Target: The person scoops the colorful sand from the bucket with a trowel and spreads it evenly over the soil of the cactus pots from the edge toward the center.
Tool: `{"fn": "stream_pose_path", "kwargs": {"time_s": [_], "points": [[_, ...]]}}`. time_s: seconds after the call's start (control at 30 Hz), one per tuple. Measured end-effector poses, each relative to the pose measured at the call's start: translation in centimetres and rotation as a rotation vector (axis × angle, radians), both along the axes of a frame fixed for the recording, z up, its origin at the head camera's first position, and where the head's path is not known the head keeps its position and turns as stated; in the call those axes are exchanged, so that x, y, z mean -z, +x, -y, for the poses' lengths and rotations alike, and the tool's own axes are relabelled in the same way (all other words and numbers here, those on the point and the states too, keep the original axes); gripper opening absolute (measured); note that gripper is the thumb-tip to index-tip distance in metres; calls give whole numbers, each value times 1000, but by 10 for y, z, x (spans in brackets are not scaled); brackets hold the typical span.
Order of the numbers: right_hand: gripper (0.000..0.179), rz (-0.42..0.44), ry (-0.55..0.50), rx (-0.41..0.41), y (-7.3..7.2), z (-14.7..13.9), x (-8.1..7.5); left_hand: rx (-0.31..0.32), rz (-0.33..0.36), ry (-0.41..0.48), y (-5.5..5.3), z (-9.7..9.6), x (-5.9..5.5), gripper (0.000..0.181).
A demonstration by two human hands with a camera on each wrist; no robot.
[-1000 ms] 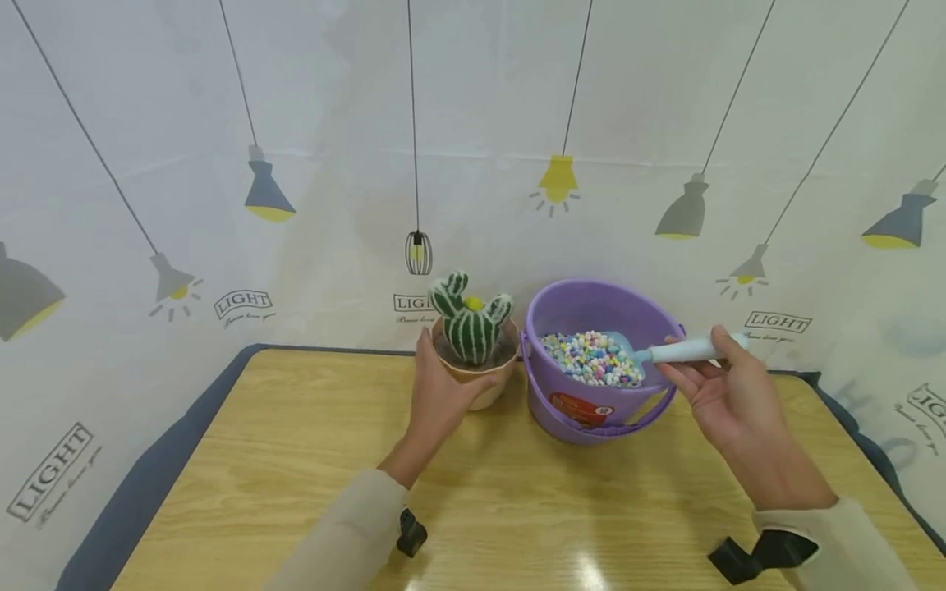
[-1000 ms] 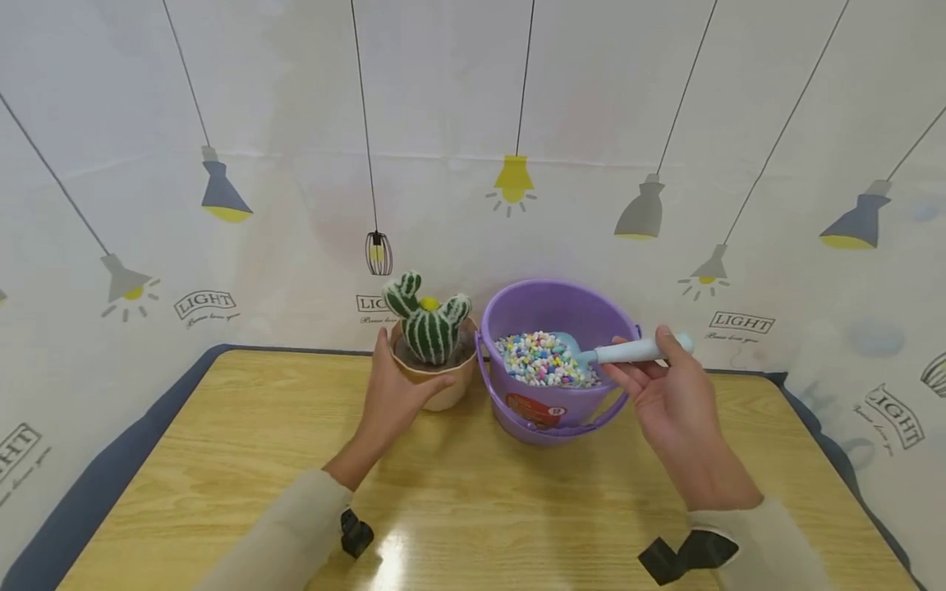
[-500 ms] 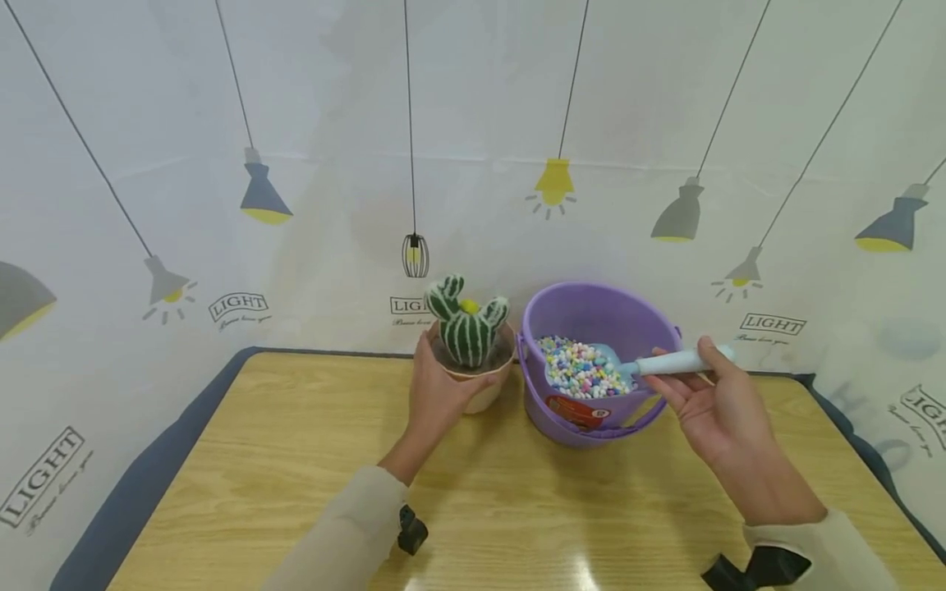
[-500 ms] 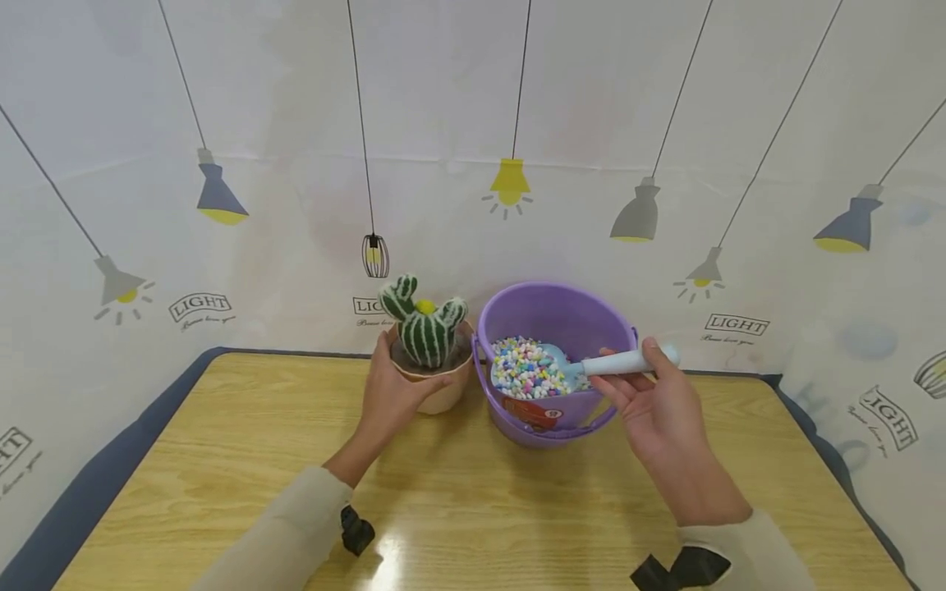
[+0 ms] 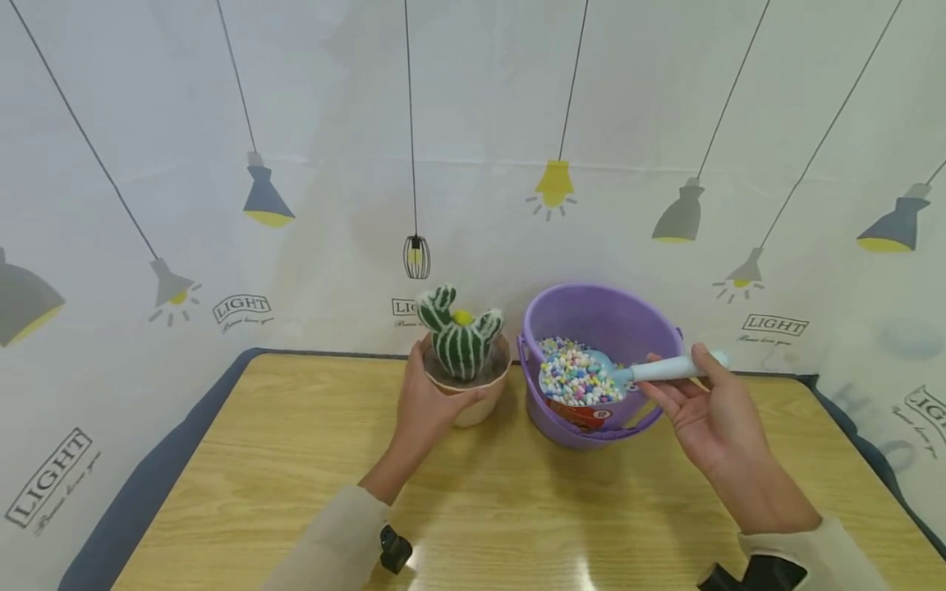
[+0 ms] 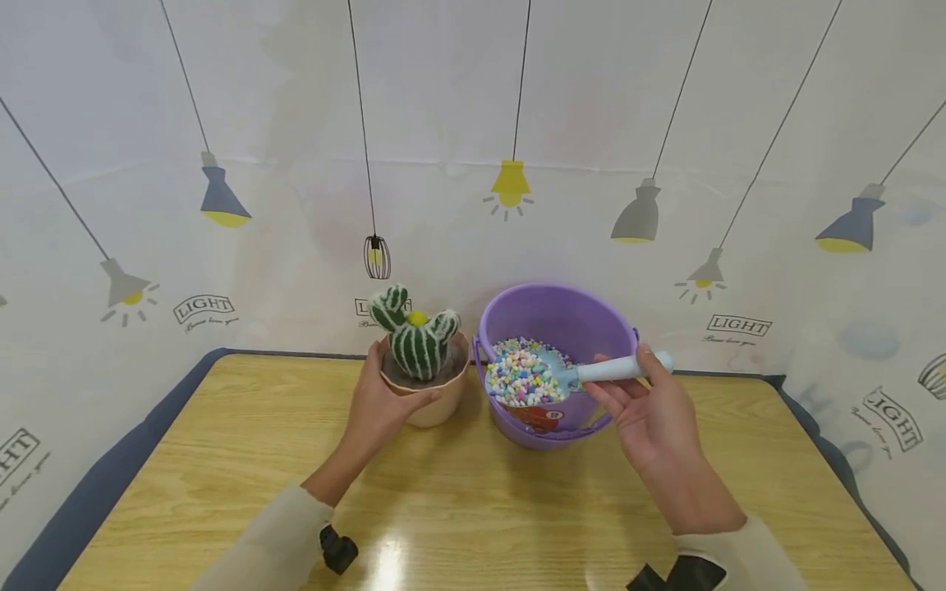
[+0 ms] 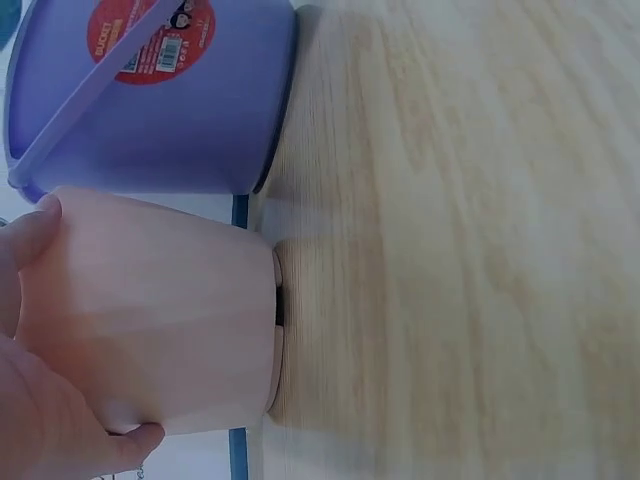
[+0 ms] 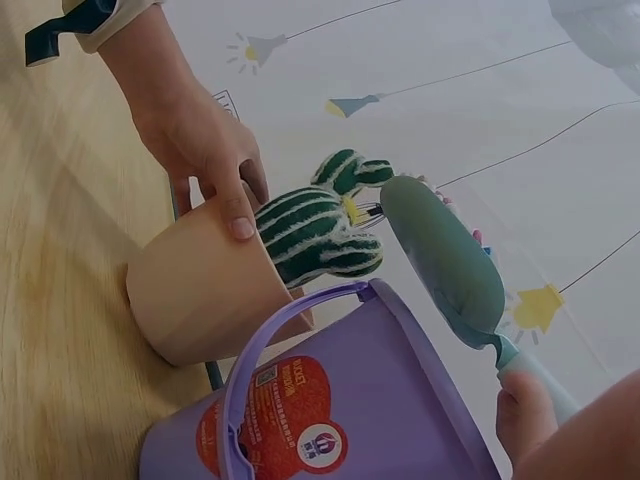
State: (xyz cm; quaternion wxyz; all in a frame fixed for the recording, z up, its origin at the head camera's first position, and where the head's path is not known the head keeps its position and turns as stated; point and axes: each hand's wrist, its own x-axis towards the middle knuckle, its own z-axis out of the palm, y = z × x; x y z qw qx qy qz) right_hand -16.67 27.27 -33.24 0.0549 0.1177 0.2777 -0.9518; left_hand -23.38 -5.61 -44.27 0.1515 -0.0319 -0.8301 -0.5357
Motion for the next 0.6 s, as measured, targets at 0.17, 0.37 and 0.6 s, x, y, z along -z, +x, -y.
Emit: {"fn": "stream_pose_path", "kwargs": {"time_s": [0.17,0.37,0.6], "points": [[42,14,-15,10,2,4,3,24,24,3,10,6,-1,115],[46,8,-20,21,5,10,6,65,35,28,22,14,-1,114],[55,16,-4,37,11,18,8,79,86,-5,34,21,-1,121]]}}
